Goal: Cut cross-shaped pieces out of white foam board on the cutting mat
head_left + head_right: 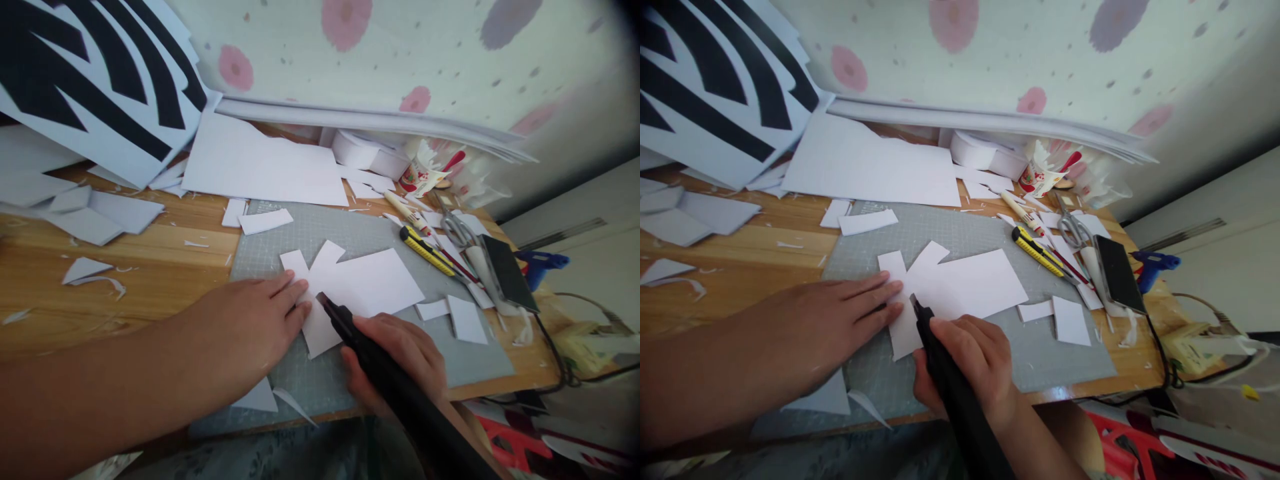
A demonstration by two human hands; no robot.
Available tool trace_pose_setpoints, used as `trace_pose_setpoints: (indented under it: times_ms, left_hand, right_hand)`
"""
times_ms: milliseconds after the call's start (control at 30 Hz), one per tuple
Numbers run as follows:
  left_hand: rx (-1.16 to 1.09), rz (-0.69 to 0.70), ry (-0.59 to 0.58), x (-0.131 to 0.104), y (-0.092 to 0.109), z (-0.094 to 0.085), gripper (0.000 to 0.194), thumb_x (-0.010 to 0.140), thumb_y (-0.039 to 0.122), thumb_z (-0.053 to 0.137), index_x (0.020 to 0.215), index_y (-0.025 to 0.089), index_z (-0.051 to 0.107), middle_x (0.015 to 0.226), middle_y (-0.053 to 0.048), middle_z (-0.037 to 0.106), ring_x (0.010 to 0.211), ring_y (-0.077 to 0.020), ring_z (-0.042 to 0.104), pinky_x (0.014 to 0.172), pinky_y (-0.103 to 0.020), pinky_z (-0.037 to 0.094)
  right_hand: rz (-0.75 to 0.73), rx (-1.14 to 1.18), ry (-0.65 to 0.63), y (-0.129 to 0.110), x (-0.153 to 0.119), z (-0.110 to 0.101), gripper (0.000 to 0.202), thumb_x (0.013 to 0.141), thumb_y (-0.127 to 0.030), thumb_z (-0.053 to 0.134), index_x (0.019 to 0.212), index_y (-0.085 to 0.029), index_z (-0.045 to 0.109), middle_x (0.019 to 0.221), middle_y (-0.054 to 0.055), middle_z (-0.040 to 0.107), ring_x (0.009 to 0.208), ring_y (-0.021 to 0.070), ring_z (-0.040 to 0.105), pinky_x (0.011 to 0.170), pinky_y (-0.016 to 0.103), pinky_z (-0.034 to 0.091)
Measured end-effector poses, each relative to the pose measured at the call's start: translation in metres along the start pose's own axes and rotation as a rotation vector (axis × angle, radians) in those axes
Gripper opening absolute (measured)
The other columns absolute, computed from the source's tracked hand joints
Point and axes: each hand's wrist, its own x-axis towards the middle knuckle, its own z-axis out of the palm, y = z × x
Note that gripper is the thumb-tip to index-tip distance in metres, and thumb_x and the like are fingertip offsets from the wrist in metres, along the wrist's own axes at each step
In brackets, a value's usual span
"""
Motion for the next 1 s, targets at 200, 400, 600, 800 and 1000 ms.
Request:
trace_pose_setpoints:
  times_ms: [200,400,600,800,1000]
  left_hand:
    - [-0.001,-0.026,-0.073,0.002,0.009,0.006,0.042,0.090,0.012,0.052,0.129,0.003,0.063,0.139,-0.028,0.057,0.125,-0.0446,0.059,0.086,-0.053,0.061]
    - [-0.039,-0.036,-0.113,0.002,0.010,0.009,0.048,0.089,0.020,0.061,0.133,0.002,0.060,0.141,-0.029,0.056,0.130,-0.0474,0.053,0.099,-0.057,0.055]
    - [-0.110,-0.077,-0.188,0.005,0.009,0.003,0.061,0.088,0.038,0.068,0.137,0.003,0.057,0.145,-0.031,0.051,0.135,-0.0491,0.048,0.101,-0.060,0.052]
    - [-0.112,-0.098,-0.196,0.004,0.009,0.002,0.063,0.085,0.038,0.072,0.137,0.006,0.058,0.146,-0.028,0.051,0.135,-0.0479,0.048,0.101,-0.058,0.052]
    - [-0.125,-0.096,-0.232,0.006,0.008,-0.005,0.059,0.087,0.036,0.069,0.137,0.006,0.057,0.149,-0.029,0.048,0.136,-0.0481,0.047,0.098,-0.059,0.054]
  right_hand:
    - [0.016,0.004,-0.069,-0.005,0.000,-0.003,0.037,0.080,-0.013,0.065,0.116,-0.020,0.060,0.071,0.002,0.073,0.054,0.0173,0.067,0.050,0.027,0.057]
    - [-0.020,0.015,-0.111,-0.006,0.000,-0.006,0.038,0.081,-0.009,0.063,0.118,-0.017,0.058,0.073,0.005,0.074,0.057,0.0189,0.069,0.052,0.028,0.058]
    - [-0.005,0.047,-0.182,-0.006,-0.005,-0.012,0.041,0.085,-0.010,0.061,0.125,-0.017,0.056,0.069,0.002,0.071,0.058,0.0181,0.068,0.054,0.029,0.058]
    - [0.014,0.070,-0.202,-0.010,-0.007,-0.016,0.044,0.087,-0.010,0.059,0.130,-0.019,0.054,0.068,0.001,0.070,0.058,0.0185,0.067,0.054,0.029,0.057]
    - [0.024,0.121,-0.266,-0.015,-0.010,-0.025,0.048,0.089,-0.007,0.059,0.134,-0.019,0.050,0.067,-0.001,0.068,0.054,0.0165,0.064,0.053,0.028,0.054]
